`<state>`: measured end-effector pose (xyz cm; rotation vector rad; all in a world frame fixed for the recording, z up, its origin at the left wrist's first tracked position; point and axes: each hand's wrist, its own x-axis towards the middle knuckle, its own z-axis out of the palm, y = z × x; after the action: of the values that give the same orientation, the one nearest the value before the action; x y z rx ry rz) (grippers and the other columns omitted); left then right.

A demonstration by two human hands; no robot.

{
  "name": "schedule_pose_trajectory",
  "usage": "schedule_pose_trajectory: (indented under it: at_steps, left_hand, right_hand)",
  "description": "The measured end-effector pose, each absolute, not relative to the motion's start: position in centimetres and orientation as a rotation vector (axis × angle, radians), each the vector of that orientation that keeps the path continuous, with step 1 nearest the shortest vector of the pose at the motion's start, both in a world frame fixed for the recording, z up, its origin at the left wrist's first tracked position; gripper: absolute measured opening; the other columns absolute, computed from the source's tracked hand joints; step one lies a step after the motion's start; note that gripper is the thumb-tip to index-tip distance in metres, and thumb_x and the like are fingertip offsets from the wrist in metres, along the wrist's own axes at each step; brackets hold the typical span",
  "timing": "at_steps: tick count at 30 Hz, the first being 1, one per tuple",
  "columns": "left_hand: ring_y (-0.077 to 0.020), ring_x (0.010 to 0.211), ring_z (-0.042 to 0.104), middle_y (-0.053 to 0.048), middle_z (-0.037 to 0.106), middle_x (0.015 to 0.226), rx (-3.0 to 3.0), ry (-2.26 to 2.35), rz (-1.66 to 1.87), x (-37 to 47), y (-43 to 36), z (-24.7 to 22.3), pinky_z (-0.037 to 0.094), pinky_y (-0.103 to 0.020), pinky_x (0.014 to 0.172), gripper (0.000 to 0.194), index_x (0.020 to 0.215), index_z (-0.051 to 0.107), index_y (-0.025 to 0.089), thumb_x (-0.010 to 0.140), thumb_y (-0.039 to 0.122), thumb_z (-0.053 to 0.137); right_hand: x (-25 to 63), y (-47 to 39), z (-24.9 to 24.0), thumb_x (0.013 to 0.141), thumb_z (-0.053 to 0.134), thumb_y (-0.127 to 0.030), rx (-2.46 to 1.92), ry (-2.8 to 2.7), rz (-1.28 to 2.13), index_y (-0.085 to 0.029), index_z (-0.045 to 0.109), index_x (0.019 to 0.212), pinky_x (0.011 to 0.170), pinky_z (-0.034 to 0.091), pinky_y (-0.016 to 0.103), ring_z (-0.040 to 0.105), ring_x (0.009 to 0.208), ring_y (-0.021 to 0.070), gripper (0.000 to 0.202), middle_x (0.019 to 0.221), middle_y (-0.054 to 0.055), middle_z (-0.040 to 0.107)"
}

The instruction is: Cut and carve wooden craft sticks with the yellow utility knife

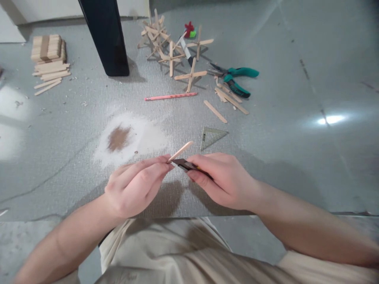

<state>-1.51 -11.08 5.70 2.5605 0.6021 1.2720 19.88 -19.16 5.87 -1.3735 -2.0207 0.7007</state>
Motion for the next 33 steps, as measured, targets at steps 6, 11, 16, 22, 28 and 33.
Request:
schedule_pose_trajectory:
  at_steps: [6,11,16,22,28,33]
  left_hand:
    - [-0.0128,0.073,0.078,0.004,0.081,0.09,2.453,0.649,1.227,-1.1,-11.1,5.8,0.065,-0.019,0.06,0.023,0.097,0.067,0.023,0.086,0.002,0.069]
    - [-0.0108,0.074,0.077,0.003,0.08,0.089,2.413,0.611,1.268,-1.0,-10.9,5.6,0.065,-0.017,0.065,0.022,0.095,0.068,0.02,0.086,0.0,0.068]
    - [-0.0105,0.073,0.077,0.004,0.08,0.088,2.354,0.648,1.241,-0.9,-11.1,5.6,0.065,-0.018,0.065,0.021,0.094,0.068,0.022,0.087,0.002,0.07]
    - [-0.0113,0.07,0.076,0.005,0.079,0.082,2.247,0.701,1.102,-0.8,-10.8,5.9,0.065,-0.021,0.062,0.02,0.092,0.067,0.025,0.086,0.007,0.074]
    - [-0.0141,0.073,0.077,0.0,0.076,0.086,1.844,0.668,0.928,-1.0,-10.1,4.9,0.066,-0.023,0.064,0.011,0.098,0.069,0.022,0.089,0.017,0.073]
    - [-0.0116,0.072,0.075,-0.003,0.072,0.091,1.85,0.482,0.789,-0.6,-10.0,4.8,0.062,-0.02,0.061,0.015,0.099,0.07,0.02,0.092,0.008,0.066]
  right_hand:
    - [20.0,-18.9,6.1,0.102,0.042,-0.021,-1.361,-1.994,0.801,-0.023,0.041,0.077,0.052,0.027,0.024,0.039,0.052,0.0108,0.025,0.061,-0.006,0.043]
    - [20.2,-18.8,6.2,0.102,0.043,-0.022,-1.356,-1.983,0.851,-0.022,0.041,0.076,0.051,0.026,0.023,0.038,0.051,0.0096,0.026,0.06,-0.007,0.042]
    - [20.4,-19.0,6.1,0.103,0.042,-0.025,-1.394,-2.026,0.795,-0.022,0.047,0.079,0.053,0.029,0.023,0.041,0.053,0.0111,0.025,0.061,-0.005,0.046]
    - [21.1,-18.5,6.1,0.102,0.043,-0.025,-1.353,-2.025,0.893,-0.021,0.049,0.079,0.052,0.029,0.024,0.04,0.052,0.0103,0.024,0.059,-0.006,0.045]
    - [21.9,-18.6,5.7,0.104,0.045,-0.039,-1.171,-1.594,1.369,-0.02,0.053,0.082,0.047,0.037,0.021,0.051,0.049,0.0082,0.03,0.062,-0.004,0.056]
    - [20.8,-19.1,5.4,0.098,0.058,-0.038,-1.125,-1.164,1.449,-0.022,0.047,0.124,0.044,0.045,0.02,0.052,0.048,0.0088,0.033,0.069,-0.006,0.058]
